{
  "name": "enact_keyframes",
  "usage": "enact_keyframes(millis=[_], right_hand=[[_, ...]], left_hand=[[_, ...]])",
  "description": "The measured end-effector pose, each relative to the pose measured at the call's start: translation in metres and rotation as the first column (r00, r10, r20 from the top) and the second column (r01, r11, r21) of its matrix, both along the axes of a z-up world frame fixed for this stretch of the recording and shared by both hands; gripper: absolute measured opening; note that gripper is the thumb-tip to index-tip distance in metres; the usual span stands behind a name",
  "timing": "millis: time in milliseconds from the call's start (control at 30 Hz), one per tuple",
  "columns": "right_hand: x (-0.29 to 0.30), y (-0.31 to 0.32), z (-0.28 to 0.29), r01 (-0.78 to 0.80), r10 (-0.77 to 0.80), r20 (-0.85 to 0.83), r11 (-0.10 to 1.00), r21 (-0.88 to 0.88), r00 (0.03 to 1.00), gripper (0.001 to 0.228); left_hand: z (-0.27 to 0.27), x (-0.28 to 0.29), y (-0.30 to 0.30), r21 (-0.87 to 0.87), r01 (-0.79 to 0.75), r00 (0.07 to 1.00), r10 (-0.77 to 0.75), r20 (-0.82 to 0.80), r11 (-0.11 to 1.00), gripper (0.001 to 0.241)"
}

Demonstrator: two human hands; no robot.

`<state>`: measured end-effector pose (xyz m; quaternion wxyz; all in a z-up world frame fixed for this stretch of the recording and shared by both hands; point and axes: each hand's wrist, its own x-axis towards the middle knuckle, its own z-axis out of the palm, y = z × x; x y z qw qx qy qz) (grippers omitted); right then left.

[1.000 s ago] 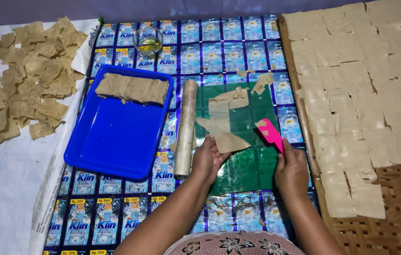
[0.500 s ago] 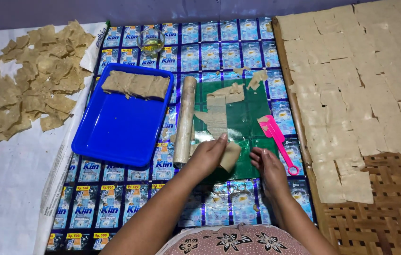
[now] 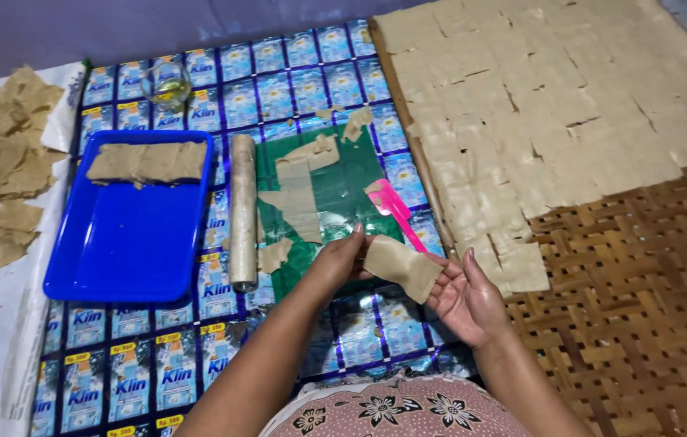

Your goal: Flattening and cutting pieces of dough using a wooden rolling pin and a plastic scraper on a low table.

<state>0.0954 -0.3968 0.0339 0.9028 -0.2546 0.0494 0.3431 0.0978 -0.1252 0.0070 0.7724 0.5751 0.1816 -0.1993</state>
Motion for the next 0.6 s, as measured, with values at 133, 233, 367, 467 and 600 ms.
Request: enact_keyframes(millis=[133,233,367,467,600], right_hand=[[0.023,-0.039,0.006,0.048,-0.072,-0.063,0.946,-0.322,0.995,0.071],[0.058,-0.072,0.004,0.016,-0.042,-0.041,0.873,-0.488,0.998,0.068],[0.095,-0.112,0.016,0.203,-0.173,0.107,0.812,-0.547,0.979,0.061],[0.104,-0.129,0.025,0.405,-0.377,0.163,0.757,-0.513,0.912,0.056],[0.098,-0.149,0.014,0.566,-0.643,0.133,0.534,-0.629,0.754,0.053]], left_hand=[[-0.011,-0.021,-0.028,0.308,-0.044,0.972,-0.030,0.232,0.950,0.055],[0.006,-0.037,-0.032,0.633,-0.269,0.851,-0.128,0.509,0.726,0.044],[0.013,-0.055,-0.031,0.708,-0.378,0.750,-0.251,0.612,0.597,0.039],[0.018,-0.061,-0.032,0.745,-0.360,0.748,-0.304,0.590,0.561,0.038],[0.015,-0.062,-0.032,0.768,-0.337,0.758,-0.326,0.565,0.545,0.038]])
